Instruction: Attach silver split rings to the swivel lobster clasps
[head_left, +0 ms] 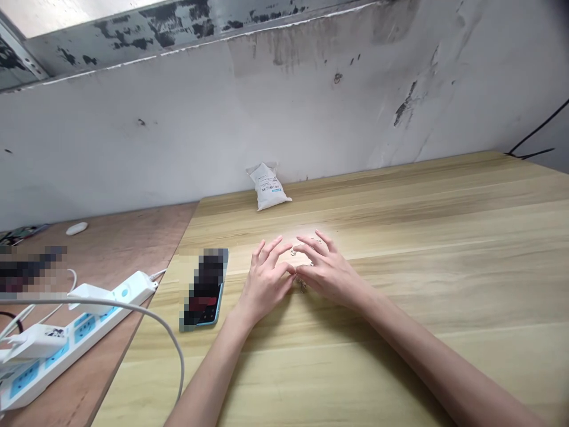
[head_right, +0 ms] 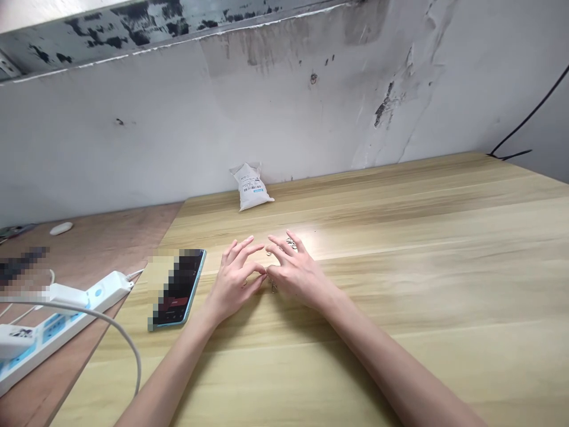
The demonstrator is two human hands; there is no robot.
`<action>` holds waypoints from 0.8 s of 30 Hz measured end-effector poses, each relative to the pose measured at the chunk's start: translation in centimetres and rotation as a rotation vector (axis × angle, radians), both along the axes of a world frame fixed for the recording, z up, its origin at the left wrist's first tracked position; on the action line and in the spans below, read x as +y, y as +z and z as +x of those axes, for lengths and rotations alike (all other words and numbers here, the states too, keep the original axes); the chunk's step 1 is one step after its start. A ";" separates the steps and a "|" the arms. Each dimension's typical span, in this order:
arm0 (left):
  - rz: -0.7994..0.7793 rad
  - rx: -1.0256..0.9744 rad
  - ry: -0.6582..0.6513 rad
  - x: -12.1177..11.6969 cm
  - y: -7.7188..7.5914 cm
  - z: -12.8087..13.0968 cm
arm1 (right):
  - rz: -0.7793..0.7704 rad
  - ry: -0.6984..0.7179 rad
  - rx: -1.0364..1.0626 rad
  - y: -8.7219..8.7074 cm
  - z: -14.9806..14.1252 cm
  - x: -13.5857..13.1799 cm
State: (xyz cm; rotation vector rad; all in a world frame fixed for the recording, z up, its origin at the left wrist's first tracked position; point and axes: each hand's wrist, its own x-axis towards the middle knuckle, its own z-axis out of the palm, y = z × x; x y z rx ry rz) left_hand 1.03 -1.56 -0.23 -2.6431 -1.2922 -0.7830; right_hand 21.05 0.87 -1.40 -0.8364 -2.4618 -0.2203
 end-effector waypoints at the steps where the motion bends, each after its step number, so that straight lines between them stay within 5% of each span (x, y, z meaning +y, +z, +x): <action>1: 0.002 -0.008 -0.008 0.0 0.0 0.0 | -0.020 0.000 0.011 0.0 0.2 0.1; 7: -0.047 -0.035 -0.037 0.0 0.1 -0.1 | -0.112 0.022 0.107 -0.4 0.4 0.2; 24: -0.042 -0.006 -0.064 0.0 0.4 -0.2 | 0.010 0.027 -0.014 0.1 -0.3 -0.5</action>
